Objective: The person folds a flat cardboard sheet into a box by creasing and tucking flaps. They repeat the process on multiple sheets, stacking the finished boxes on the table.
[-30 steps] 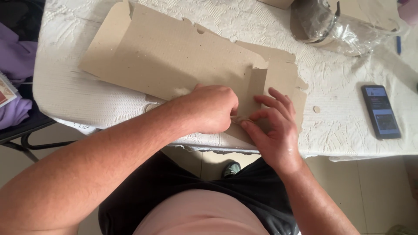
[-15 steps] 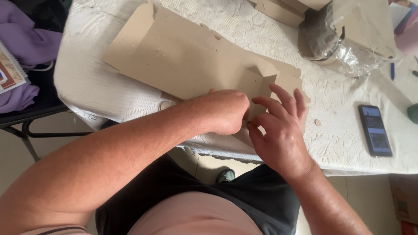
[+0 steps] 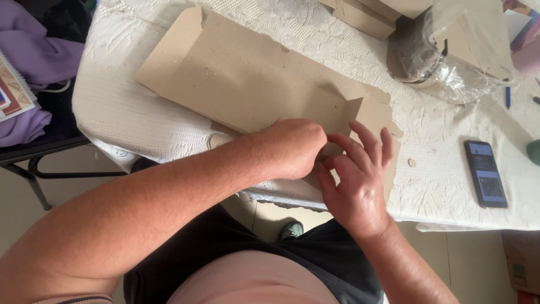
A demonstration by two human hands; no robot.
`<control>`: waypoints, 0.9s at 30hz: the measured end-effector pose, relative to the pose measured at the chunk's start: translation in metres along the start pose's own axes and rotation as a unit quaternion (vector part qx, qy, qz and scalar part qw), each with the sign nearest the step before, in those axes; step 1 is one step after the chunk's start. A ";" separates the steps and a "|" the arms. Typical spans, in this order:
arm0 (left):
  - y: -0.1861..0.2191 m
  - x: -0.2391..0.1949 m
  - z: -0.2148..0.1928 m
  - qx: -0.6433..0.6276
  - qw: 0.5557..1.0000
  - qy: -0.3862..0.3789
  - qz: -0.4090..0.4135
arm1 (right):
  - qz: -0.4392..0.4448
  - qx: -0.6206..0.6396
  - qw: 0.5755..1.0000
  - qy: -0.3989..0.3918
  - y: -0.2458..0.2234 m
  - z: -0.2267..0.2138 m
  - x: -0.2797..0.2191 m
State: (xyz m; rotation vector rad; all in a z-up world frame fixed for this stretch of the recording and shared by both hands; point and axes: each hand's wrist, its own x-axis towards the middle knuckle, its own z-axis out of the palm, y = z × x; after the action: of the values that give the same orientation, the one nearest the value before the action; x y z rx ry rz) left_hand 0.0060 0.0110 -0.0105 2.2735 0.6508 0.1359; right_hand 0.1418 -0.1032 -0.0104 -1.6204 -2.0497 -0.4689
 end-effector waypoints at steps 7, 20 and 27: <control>0.007 -0.012 -0.011 -0.018 1.000 -0.013 0.004 | 0.000 0.042 0.998 -0.055 0.008 -0.011 0.011; -0.007 -0.007 -0.004 -0.020 1.000 0.011 0.020 | 0.039 0.144 0.987 -0.055 0.031 -0.011 -0.008; 0.004 -0.011 -0.010 -0.023 0.999 0.013 0.022 | -0.092 0.029 0.993 -0.065 0.012 -0.010 0.027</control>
State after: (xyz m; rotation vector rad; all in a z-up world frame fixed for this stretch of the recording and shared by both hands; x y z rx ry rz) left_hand -0.0049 0.0091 0.0006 2.2450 0.6062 0.2005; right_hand 0.1498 -0.0844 0.0129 -1.4695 -2.3004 -0.3715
